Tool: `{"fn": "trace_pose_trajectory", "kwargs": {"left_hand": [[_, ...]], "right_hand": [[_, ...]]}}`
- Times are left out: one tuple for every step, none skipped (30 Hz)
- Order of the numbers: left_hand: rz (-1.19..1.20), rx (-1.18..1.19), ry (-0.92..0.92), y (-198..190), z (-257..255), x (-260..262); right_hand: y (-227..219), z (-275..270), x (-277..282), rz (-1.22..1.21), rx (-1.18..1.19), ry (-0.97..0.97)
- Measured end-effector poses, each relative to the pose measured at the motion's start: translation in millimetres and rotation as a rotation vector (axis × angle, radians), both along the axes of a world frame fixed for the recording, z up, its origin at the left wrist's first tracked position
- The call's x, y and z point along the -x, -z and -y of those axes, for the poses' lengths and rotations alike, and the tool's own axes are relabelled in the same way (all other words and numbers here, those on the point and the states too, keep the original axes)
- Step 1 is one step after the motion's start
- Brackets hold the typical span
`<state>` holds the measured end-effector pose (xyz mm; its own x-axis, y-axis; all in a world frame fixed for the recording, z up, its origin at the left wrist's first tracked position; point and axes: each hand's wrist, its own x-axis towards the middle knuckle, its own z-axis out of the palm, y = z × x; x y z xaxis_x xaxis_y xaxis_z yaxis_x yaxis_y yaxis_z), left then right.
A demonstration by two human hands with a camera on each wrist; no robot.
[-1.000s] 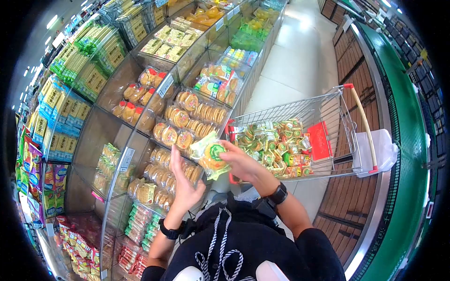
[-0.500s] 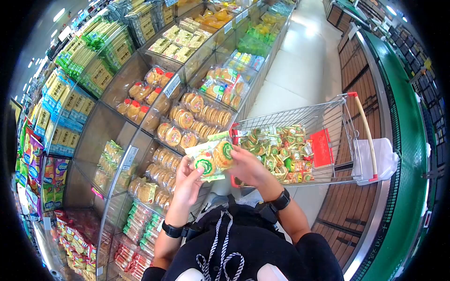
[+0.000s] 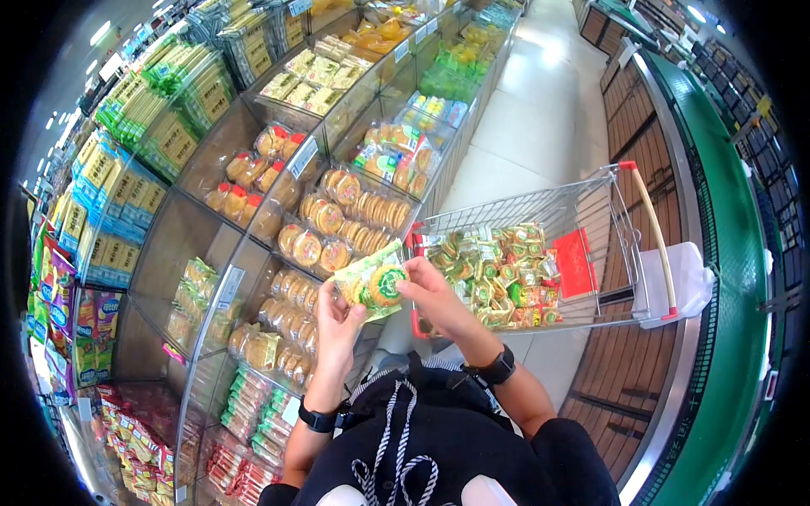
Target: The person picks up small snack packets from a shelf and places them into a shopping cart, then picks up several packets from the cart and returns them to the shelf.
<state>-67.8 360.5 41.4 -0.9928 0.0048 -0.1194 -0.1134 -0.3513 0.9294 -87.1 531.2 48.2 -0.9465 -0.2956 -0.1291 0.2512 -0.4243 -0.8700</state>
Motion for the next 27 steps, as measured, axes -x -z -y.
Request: {"fn": "trace_pose_trajectory", "kwargs": {"left_hand": [[0.014, -0.036, 0.022, 1, 2, 1], [0.029, -0.073, 0.044, 3, 3, 0], [0.024, -0.045, 0.072, -1, 4, -1], [0.020, -0.016, 0.100, -7, 5, -2], [0.016, 0.014, 0.129, -11, 6, -2], [0.027, 0.024, 0.126, -10, 7, -3], [0.040, 0.036, 0.123, -8, 8, -3], [0.052, 0.047, 0.121, -5, 9, -3], [0.095, -0.001, 0.079, -3, 9, -2], [0.138, -0.051, 0.036, -1, 7, -1], [0.180, -0.100, -0.006, 1, 6, 0], [0.186, -0.113, -0.040, 2, 5, 1], [0.193, -0.125, -0.073, 4, 4, 1], [0.199, -0.137, -0.105, 5, 3, 2], [0.208, -0.135, -0.135, 5, 2, 2], [0.218, -0.133, -0.164, 6, 0, 1], [0.228, -0.132, -0.193, 6, -2, 2], [0.220, -0.119, -0.194, 6, -4, 1], [0.212, -0.105, -0.194, 6, -7, 1], [0.203, -0.092, -0.194, 5, -9, 1], [0.178, -0.091, -0.197, 7, -9, 1], [0.152, -0.090, -0.201, 9, -8, 1], [0.125, -0.088, -0.204, 10, -8, 2], [0.129, -0.080, -0.209, 9, -8, 1], [0.134, -0.071, -0.214, 5, -7, 0], [0.137, -0.063, -0.221, 3, -7, 0], [0.111, -0.057, -0.242, 4, -6, 1]], "right_hand": [[0, 0, 1, 0.002, 0.004, 0.013], [1, -1, 0, 0.005, 0.007, 0.026], [2, -2, 0, 0.010, 0.010, 0.038], [2, -3, 0, 0.013, 0.017, 0.028], [4, -5, 1, 0.014, 0.025, 0.017], [4, -5, 2, 0.015, 0.034, 0.007], [1, -5, 2, 0.028, 0.013, 0.038], [-4, -4, 2, 0.018, 0.029, 0.083], [-12, -2, 2, 0.008, 0.044, 0.129], [-17, -2, 2, -0.004, 0.060, 0.175], [-19, -2, 3, -0.054, 0.091, 0.199], [-21, -4, 3, -0.079, 0.030, 0.191], [-22, -9, 2, -0.105, -0.030, 0.183], [-22, -12, 1, -0.130, -0.090, 0.176], [-22, -13, 0, -0.174, -0.166, 0.131], [-22, -14, -1, -0.217, -0.242, 0.087], [-22, -15, -2, -0.260, -0.320, 0.042], [-22, -14, -1, -0.443, -0.530, 0.040], [-23, -11, 2, -0.624, -0.741, 0.039], [-24, -9, 3, -0.806, -0.952, 0.035], [-35, -7, 0, -0.694, -0.989, -0.056], [-43, -7, -2, -0.642, -1.062, -0.133], [-50, -7, -2, -0.588, -1.132, -0.211], [-53, -7, -3, -0.531, -1.199, -0.288], [-47, -9, -3, -0.622, -1.152, -0.162], [-37, -14, -1, -0.711, -1.100, -0.035], [-31, -15, 0, -0.799, -1.044, 0.091]]}}
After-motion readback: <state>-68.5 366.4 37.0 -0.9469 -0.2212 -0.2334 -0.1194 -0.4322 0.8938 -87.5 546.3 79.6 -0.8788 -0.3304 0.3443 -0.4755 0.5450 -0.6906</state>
